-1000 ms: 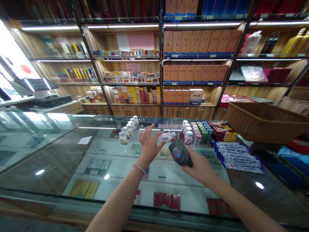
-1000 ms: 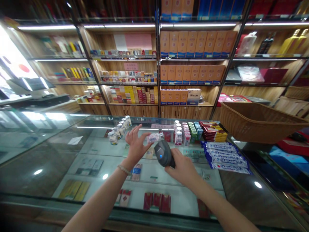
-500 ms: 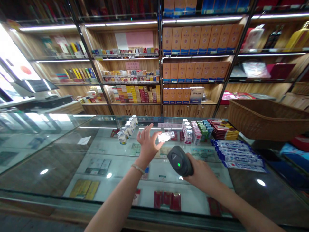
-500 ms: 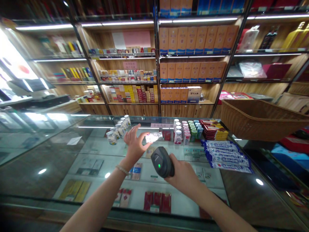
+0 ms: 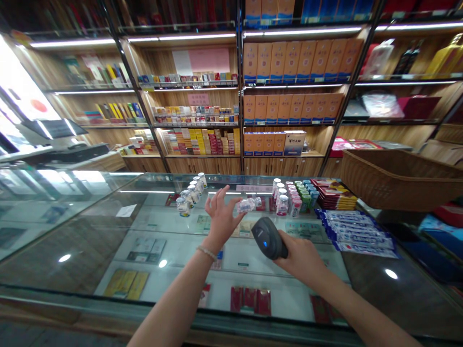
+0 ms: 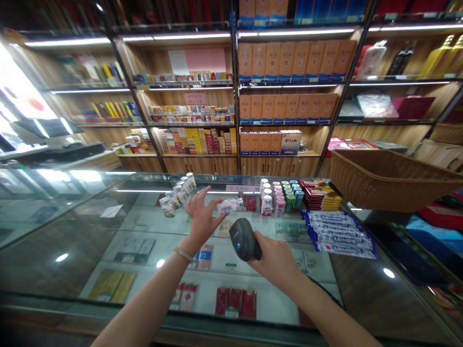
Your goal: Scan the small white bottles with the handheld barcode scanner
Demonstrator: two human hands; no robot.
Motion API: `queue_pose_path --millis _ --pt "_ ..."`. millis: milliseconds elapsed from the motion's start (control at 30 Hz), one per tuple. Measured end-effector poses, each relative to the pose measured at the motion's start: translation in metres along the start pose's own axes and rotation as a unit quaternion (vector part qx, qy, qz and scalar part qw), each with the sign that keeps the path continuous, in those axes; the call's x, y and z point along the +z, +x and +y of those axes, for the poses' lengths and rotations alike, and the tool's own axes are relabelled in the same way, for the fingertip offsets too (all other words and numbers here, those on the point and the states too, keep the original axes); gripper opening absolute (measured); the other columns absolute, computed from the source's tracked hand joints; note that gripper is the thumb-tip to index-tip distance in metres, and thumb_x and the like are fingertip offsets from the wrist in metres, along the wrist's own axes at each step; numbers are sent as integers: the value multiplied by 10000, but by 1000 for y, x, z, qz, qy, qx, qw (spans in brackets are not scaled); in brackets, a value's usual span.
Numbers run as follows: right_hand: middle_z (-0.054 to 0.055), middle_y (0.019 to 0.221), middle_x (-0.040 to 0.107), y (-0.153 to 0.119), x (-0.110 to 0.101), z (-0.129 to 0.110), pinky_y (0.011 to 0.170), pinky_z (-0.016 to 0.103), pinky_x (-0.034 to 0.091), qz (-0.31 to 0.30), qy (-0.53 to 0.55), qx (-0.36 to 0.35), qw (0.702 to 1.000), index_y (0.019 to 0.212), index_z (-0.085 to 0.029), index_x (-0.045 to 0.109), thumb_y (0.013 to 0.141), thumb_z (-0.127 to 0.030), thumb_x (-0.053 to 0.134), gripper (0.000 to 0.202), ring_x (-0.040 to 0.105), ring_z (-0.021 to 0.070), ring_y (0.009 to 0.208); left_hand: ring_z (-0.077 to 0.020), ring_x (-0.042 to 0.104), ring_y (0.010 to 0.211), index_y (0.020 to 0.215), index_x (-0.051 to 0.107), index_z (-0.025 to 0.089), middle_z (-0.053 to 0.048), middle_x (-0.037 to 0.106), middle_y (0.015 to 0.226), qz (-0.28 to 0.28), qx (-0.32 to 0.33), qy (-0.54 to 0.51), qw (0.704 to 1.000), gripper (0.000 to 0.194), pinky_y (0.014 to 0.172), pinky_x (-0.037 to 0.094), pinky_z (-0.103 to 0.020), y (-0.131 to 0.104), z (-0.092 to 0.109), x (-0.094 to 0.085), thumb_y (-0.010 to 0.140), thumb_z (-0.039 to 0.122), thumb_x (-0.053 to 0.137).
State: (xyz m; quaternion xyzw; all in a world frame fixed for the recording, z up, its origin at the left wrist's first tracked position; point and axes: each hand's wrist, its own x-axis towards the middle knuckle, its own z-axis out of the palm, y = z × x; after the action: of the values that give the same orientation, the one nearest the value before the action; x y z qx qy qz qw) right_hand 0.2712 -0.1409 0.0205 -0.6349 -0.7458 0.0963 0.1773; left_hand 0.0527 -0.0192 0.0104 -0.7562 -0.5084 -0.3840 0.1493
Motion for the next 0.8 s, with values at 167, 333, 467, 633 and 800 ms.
queue_pose_path --millis 167,333,467,633,800 --pt "112 1177 741 1 7 5 863 383 514 37 -20 -55 998 1031 -208 672 782 -244 685 253 680 308 1112 -365 378 1424 1140 723 316 -113 467 1537 0 3 -1 1000 366 1184 173 -594 0 0 0 799 431 782" --pt "168 1529 500 1 17 9 1161 604 296 81 -71 -101 989 1053 -179 688 721 -286 767 358 400 387 1425 -359 398 1411 1128 725 312 -125 461 1536 4 6 3 1000 360 1180 177 -594 0 2 -1 796 434 790" --pt "162 1587 424 0 22 8 1185 674 172 50 -90 -107 989 1120 -185 675 742 -335 755 414 293 398 1485 -359 402 1409 1132 722 315 -126 470 1527 4 13 -1 1000 357 1169 184 -600 1 2 -1 799 425 790" --pt "158 1600 406 -2 24 9 1198 695 60 6 -89 -138 986 1126 -191 658 770 -365 712 399 245 389 1514 -365 386 1416 1139 719 311 -123 449 1546 3 18 -8 1000 357 1171 177 -602 1 2 -2 802 408 786" --pt "165 1578 435 -3 21 9 1222 665 50 -26 -62 -154 986 1160 -184 645 810 -500 705 475 247 363 1527 -369 394 1410 1139 720 304 -133 451 1540 5 20 -12 1000 366 1173 177 -605 2 4 -3 796 407 793"
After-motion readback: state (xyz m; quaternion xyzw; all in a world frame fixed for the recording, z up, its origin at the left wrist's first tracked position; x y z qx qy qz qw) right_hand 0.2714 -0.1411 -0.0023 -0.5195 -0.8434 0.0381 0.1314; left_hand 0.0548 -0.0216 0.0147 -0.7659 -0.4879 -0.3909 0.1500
